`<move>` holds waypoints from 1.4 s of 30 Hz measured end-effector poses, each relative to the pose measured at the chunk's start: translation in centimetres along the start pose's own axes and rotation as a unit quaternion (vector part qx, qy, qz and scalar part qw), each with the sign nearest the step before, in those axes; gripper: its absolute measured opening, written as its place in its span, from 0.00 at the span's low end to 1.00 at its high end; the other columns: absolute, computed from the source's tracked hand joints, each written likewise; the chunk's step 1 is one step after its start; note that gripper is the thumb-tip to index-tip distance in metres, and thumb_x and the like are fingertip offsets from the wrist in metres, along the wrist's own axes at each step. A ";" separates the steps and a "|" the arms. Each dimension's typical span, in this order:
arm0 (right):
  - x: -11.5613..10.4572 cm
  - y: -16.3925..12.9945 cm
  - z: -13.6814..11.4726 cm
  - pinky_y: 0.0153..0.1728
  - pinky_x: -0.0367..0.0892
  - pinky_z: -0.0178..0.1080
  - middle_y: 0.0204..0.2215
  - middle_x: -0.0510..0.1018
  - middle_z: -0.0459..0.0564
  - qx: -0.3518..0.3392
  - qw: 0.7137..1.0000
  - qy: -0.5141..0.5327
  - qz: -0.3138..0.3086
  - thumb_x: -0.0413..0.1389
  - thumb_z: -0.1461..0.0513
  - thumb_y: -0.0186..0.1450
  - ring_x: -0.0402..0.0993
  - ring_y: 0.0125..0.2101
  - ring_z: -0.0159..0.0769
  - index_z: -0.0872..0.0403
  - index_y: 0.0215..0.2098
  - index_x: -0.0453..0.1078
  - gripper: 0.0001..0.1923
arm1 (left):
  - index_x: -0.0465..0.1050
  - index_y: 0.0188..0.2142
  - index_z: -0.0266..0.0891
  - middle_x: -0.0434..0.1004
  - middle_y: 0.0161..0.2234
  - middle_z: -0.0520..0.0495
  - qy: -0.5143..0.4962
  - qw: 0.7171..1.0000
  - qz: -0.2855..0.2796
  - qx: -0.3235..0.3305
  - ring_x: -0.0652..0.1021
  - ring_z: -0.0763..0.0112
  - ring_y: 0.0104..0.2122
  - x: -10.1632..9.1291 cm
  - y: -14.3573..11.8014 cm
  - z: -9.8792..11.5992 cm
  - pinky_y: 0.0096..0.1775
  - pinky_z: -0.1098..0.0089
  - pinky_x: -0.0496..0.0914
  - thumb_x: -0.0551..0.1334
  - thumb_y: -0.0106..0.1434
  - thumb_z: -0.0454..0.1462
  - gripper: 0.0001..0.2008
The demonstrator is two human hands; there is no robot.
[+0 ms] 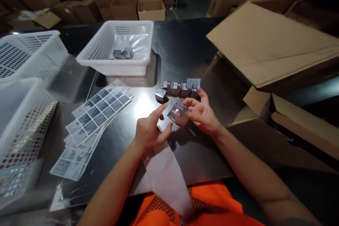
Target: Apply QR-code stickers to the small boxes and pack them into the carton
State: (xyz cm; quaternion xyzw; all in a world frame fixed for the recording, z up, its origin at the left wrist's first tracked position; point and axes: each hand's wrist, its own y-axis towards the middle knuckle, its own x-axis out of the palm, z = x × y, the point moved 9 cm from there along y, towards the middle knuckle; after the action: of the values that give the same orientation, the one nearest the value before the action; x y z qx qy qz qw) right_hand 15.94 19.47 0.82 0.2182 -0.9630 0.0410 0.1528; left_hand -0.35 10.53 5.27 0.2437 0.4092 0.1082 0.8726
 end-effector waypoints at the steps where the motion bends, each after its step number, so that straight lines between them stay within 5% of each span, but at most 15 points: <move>1: 0.1 -0.1 0.3 0.43 0.76 0.41 0.41 0.75 0.39 0.009 1.000 0.014 0.009 0.75 0.53 0.47 0.79 0.40 0.34 0.35 0.61 0.46 0.55 | 0.69 0.59 0.40 0.81 0.34 0.53 0.010 1.000 0.015 0.021 0.67 0.83 0.14 -0.3 0.0 0.4 0.22 0.75 0.62 0.65 0.62 0.41 0.26; 6: 1.8 -1.4 2.5 0.44 0.78 0.45 0.43 0.79 0.42 0.119 0.985 0.118 0.030 0.70 0.52 0.56 0.82 0.38 0.36 0.40 0.56 0.54 0.37 | 0.70 0.59 0.40 0.84 0.43 0.44 0.065 0.995 0.052 0.053 0.83 0.68 0.36 -0.9 0.0 1.1 0.30 0.73 0.71 0.67 0.62 0.45 0.27; 10: 3.0 -2.5 3.4 0.51 0.76 0.50 0.40 0.83 0.45 0.184 0.967 0.172 0.036 0.63 0.54 0.64 0.84 0.39 0.40 0.45 0.52 0.60 0.23 | 0.76 0.55 0.42 0.83 0.52 0.37 0.089 0.993 0.043 0.068 0.84 0.59 0.46 -0.6 0.1 0.9 0.33 0.69 0.74 0.69 0.61 0.49 0.25; 18: 4.4 -3.9 4.3 0.50 0.73 0.40 0.41 0.82 0.44 0.244 0.949 0.201 0.016 0.69 0.60 0.59 0.82 0.40 0.35 0.48 0.56 0.61 0.31 | 0.67 0.60 0.42 0.83 0.54 0.38 0.055 0.986 0.068 0.144 0.86 0.61 0.43 -1.6 -0.3 1.7 0.31 0.71 0.75 0.69 0.63 0.45 0.28; 23: 4.0 -3.9 4.2 0.53 0.72 0.43 0.43 0.80 0.47 0.220 0.969 0.112 0.003 0.72 0.51 0.57 0.80 0.42 0.36 0.47 0.56 0.55 0.39 | 0.68 0.59 0.44 0.84 0.50 0.43 0.010 0.991 0.050 0.123 0.85 0.61 0.45 -1.8 0.3 1.1 0.40 0.68 0.79 0.70 0.62 0.42 0.27; 26: 0.8 -2.5 1.5 0.56 0.70 0.46 0.47 0.75 0.48 0.053 0.994 -0.048 0.083 0.71 0.48 0.56 0.75 0.50 0.39 0.46 0.51 0.60 0.34 | 0.73 0.54 0.44 0.84 0.49 0.43 0.015 0.991 0.054 0.118 0.85 0.59 0.46 -1.8 0.4 1.0 0.43 0.64 0.79 0.71 0.59 0.45 0.24; 28: -1.0 -2.5 -1.8 0.58 0.68 0.45 0.49 0.74 0.48 -0.096 0.974 -0.142 0.146 0.70 0.50 0.58 0.72 0.53 0.39 0.46 0.48 0.65 0.27 | 0.74 0.52 0.44 0.83 0.51 0.42 0.020 0.994 0.046 0.092 0.84 0.57 0.48 -1.6 0.5 0.6 0.44 0.63 0.79 0.73 0.57 0.47 0.25; 30: -1.5 -2.8 -4.2 0.55 0.70 0.43 0.47 0.76 0.47 -0.175 0.956 -0.184 0.148 0.67 0.53 0.62 0.74 0.49 0.37 0.47 0.45 0.68 0.17 | 0.74 0.52 0.43 0.83 0.51 0.43 0.017 0.998 0.024 0.059 0.84 0.58 0.47 -1.1 0.5 0.1 0.43 0.64 0.79 0.74 0.56 0.45 0.25; 33: -0.7 -2.8 -5.2 0.45 0.74 0.38 0.38 0.78 0.44 -0.160 0.969 -0.172 0.079 0.65 0.58 0.65 0.77 0.39 0.34 0.48 0.39 0.71 0.08 | 0.74 0.51 0.43 0.85 0.46 0.46 0.016 0.999 -0.015 0.024 0.85 0.63 0.40 -0.2 0.4 -0.4 0.39 0.68 0.78 0.73 0.56 0.41 0.24; 38: 0.8 -2.8 -3.7 0.40 0.74 0.36 0.34 0.80 0.44 -0.060 0.990 -0.128 -0.007 0.67 0.59 0.63 0.78 0.35 0.32 0.51 0.36 0.73 0.08 | 0.75 0.48 0.42 0.86 0.43 0.47 0.024 0.997 -0.059 0.038 0.84 0.64 0.38 1.1 0.3 0.1 0.36 0.69 0.75 0.73 0.55 0.42 0.22; 42: 0.7 -2.6 -2.0 0.37 0.73 0.36 0.30 0.79 0.42 0.013 0.990 -0.138 -0.020 0.68 0.59 0.61 0.78 0.32 0.32 0.50 0.49 0.70 0.20 | 0.75 0.48 0.42 0.86 0.42 0.47 0.032 0.996 -0.077 0.044 0.84 0.64 0.37 1.7 0.3 0.4 0.34 0.69 0.74 0.73 0.55 0.43 0.22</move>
State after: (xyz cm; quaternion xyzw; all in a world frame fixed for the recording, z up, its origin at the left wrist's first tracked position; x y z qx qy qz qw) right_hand 17.00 17.14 2.97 0.2430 -0.9697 0.0196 0.0162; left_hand 1.06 11.27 4.56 0.2459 0.4589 0.0300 0.8533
